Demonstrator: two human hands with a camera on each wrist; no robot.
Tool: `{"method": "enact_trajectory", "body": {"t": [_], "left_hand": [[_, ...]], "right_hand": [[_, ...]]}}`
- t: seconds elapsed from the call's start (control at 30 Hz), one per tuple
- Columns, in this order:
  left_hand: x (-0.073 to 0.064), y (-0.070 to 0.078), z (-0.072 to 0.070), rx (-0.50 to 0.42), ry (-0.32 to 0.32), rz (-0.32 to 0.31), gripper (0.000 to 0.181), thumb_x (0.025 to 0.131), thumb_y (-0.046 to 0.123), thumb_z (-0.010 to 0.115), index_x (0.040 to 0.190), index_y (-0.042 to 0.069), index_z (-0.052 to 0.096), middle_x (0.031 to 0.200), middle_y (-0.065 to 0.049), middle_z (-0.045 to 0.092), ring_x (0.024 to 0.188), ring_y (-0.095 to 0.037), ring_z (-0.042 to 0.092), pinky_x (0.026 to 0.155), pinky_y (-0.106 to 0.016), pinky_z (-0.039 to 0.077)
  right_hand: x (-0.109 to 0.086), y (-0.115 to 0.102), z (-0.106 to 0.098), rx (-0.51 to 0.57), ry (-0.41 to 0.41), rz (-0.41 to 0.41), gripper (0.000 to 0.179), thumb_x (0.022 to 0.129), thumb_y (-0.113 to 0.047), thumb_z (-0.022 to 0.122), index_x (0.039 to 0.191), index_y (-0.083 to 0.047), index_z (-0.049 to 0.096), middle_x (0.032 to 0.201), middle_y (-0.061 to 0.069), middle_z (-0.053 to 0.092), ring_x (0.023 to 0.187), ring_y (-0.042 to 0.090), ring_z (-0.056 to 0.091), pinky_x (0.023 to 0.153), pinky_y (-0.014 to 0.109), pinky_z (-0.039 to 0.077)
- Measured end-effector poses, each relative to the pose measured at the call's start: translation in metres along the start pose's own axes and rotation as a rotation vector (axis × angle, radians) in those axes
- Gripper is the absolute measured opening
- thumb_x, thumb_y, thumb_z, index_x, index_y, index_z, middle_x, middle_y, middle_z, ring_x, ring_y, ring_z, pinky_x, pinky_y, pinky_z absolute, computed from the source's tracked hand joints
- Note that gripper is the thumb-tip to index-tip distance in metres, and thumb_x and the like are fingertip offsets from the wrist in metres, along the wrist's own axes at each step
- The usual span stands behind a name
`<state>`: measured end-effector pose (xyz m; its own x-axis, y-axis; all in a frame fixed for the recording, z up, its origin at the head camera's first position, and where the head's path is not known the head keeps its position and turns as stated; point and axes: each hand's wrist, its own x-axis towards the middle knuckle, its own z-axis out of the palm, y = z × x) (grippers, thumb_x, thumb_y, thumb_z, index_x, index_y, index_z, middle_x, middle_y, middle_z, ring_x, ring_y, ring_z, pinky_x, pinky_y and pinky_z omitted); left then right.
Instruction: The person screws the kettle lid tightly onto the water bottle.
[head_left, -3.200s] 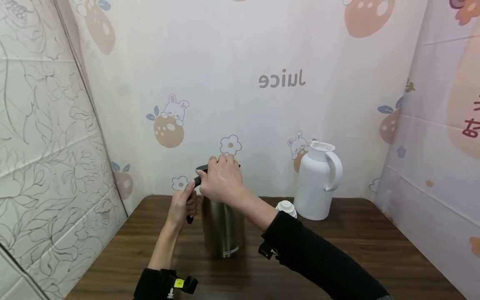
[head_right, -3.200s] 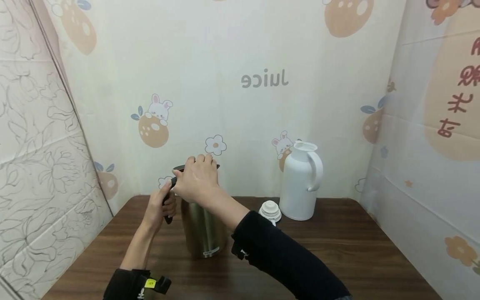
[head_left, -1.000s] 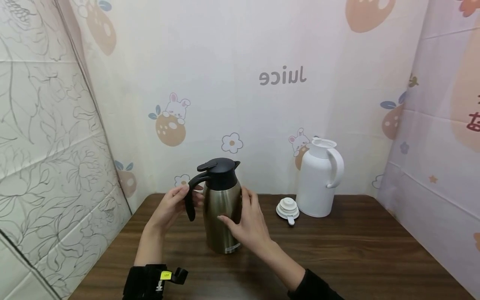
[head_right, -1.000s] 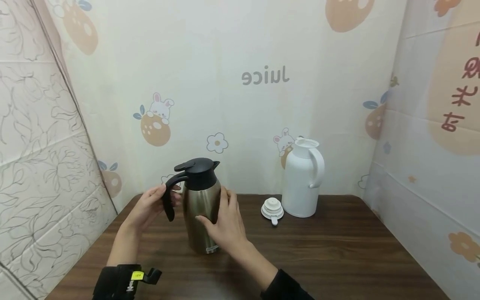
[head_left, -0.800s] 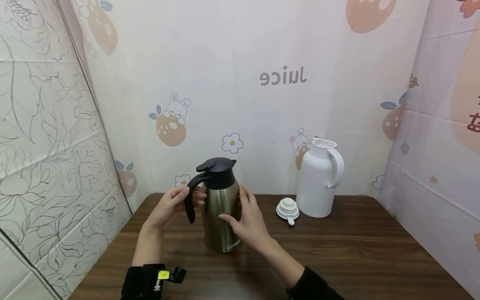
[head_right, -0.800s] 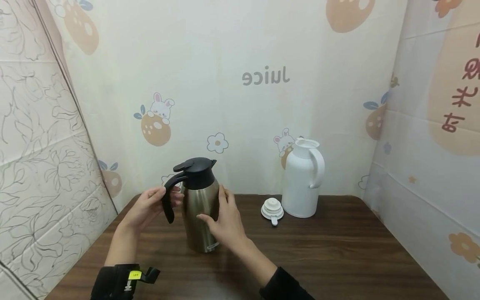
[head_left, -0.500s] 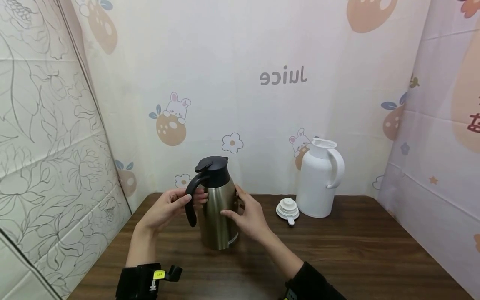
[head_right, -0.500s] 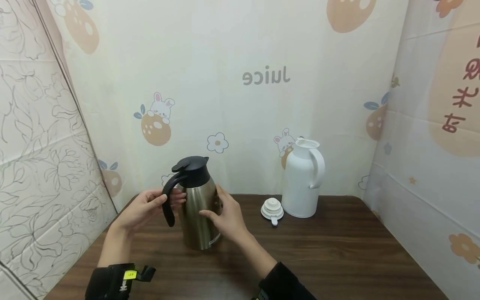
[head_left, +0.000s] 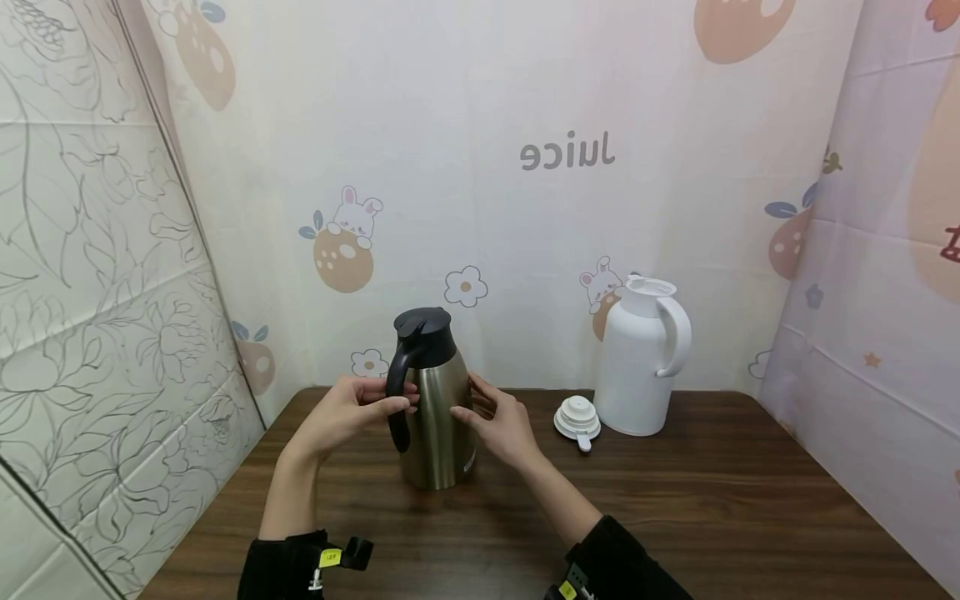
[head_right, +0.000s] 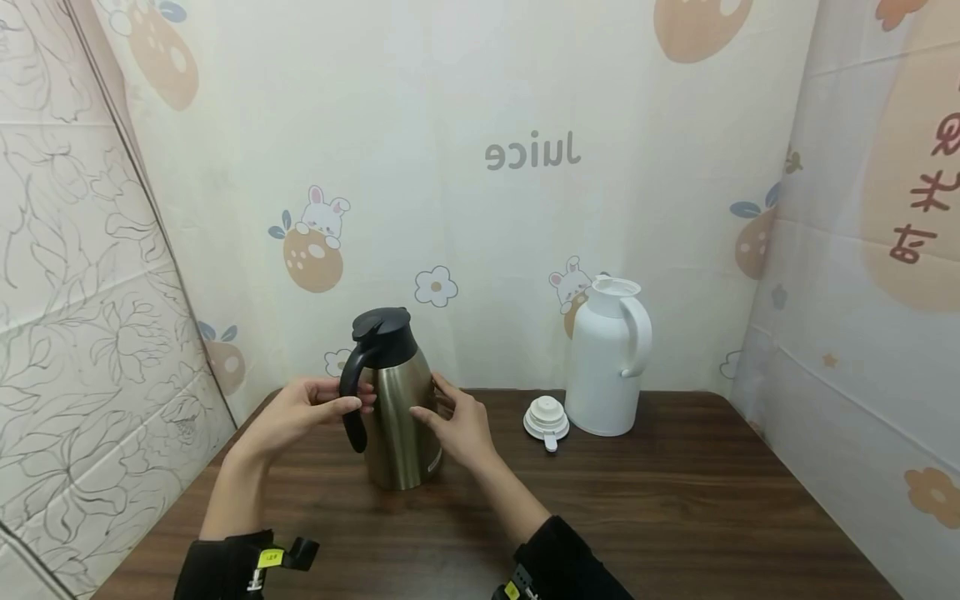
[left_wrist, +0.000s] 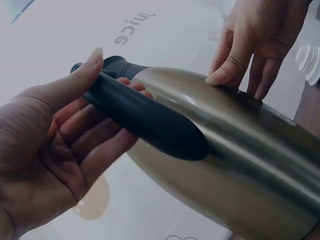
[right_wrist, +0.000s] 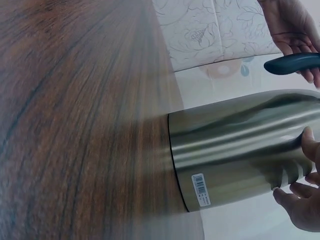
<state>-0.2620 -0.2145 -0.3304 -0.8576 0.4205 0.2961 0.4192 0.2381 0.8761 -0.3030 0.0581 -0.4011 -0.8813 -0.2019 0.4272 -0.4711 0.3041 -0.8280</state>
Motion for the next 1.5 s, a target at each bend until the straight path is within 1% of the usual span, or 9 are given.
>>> {"method": "enact_trajectory", "body": {"t": [0.17, 0.33, 0.6, 0.73, 0.9, 1.13, 1.27, 1.33, 1.5], "left_hand": [[0.001, -0.006, 0.001, 0.005, 0.006, 0.039, 0.022, 0.103, 0.02, 0.072, 0.115, 0.002, 0.074, 0.107, -0.015, 0.079, 0.107, -0.031, 0.076, 0.095, -0.035, 0.057], [0.003, -0.011, 0.002, 0.008, 0.028, 0.087, 0.015, 0.102, 0.016, 0.073, 0.109, 0.003, 0.076, 0.098, -0.016, 0.079, 0.104, -0.026, 0.076, 0.091, -0.036, 0.058], [0.006, -0.016, 0.001, 0.0, 0.054, 0.165, 0.014, 0.103, 0.008, 0.07, 0.107, -0.004, 0.076, 0.095, -0.016, 0.079, 0.098, -0.026, 0.077, 0.086, -0.035, 0.06], [0.006, -0.019, 0.001, 0.014, 0.082, 0.152, 0.017, 0.103, 0.008, 0.069, 0.108, -0.008, 0.075, 0.094, -0.014, 0.08, 0.099, -0.026, 0.077, 0.088, -0.034, 0.058], [0.006, -0.02, 0.003, 0.019, 0.131, 0.115, 0.021, 0.103, 0.012, 0.07, 0.111, -0.008, 0.075, 0.094, -0.012, 0.08, 0.1, -0.027, 0.077, 0.091, -0.031, 0.056], [0.012, -0.018, 0.011, 0.015, 0.181, 0.112, 0.027, 0.103, 0.016, 0.072, 0.117, -0.008, 0.073, 0.096, -0.013, 0.079, 0.1, -0.028, 0.077, 0.089, -0.032, 0.059], [0.015, -0.019, 0.014, -0.018, 0.155, 0.096, 0.03, 0.106, 0.018, 0.068, 0.119, -0.009, 0.07, 0.098, -0.014, 0.078, 0.1, -0.027, 0.076, 0.092, -0.032, 0.058], [0.016, -0.022, 0.015, -0.056, 0.122, 0.105, 0.029, 0.108, 0.017, 0.063, 0.12, -0.009, 0.066, 0.1, -0.016, 0.077, 0.1, -0.027, 0.076, 0.094, -0.034, 0.058], [0.019, -0.029, 0.02, -0.193, 0.0, 0.164, 0.028, 0.115, 0.013, 0.047, 0.122, -0.012, 0.058, 0.106, -0.015, 0.073, 0.105, -0.027, 0.074, 0.101, -0.05, 0.055]], "right_hand": [[-0.001, 0.003, 0.0, 0.003, -0.015, -0.021, 0.073, 0.096, -0.034, 0.081, 0.158, -0.015, 0.049, 0.154, 0.014, 0.055, 0.131, 0.035, 0.063, 0.101, 0.048, 0.056], [0.0, 0.005, -0.001, 0.045, -0.03, -0.004, 0.075, 0.094, -0.032, 0.083, 0.158, -0.012, 0.048, 0.155, 0.013, 0.054, 0.134, 0.034, 0.061, 0.104, 0.046, 0.054], [0.003, 0.004, -0.006, 0.066, -0.058, 0.015, 0.07, 0.096, -0.028, 0.082, 0.157, -0.012, 0.05, 0.153, 0.014, 0.057, 0.133, 0.036, 0.062, 0.104, 0.048, 0.053], [0.002, 0.006, -0.004, 0.064, -0.066, 0.025, 0.072, 0.095, -0.029, 0.083, 0.157, -0.011, 0.05, 0.151, 0.015, 0.058, 0.131, 0.036, 0.063, 0.104, 0.045, 0.054], [0.003, 0.008, -0.001, 0.073, -0.072, 0.013, 0.074, 0.096, -0.03, 0.081, 0.159, -0.013, 0.047, 0.155, 0.015, 0.054, 0.133, 0.038, 0.061, 0.104, 0.046, 0.053], [0.013, 0.012, 0.003, 0.058, -0.085, 0.008, 0.077, 0.098, -0.032, 0.079, 0.163, -0.018, 0.04, 0.161, 0.014, 0.047, 0.138, 0.035, 0.057, 0.107, 0.045, 0.051], [0.017, 0.017, 0.004, 0.075, -0.084, 0.0, 0.079, 0.097, -0.03, 0.08, 0.163, -0.017, 0.039, 0.162, 0.015, 0.046, 0.138, 0.037, 0.057, 0.106, 0.046, 0.052], [0.018, 0.018, 0.005, 0.08, -0.081, -0.005, 0.079, 0.097, -0.029, 0.081, 0.163, -0.016, 0.04, 0.162, 0.015, 0.046, 0.138, 0.037, 0.057, 0.107, 0.046, 0.051], [0.016, 0.018, 0.008, 0.072, -0.06, -0.02, 0.078, 0.096, -0.025, 0.081, 0.162, -0.012, 0.041, 0.161, 0.014, 0.046, 0.139, 0.034, 0.057, 0.109, 0.045, 0.05]]}}
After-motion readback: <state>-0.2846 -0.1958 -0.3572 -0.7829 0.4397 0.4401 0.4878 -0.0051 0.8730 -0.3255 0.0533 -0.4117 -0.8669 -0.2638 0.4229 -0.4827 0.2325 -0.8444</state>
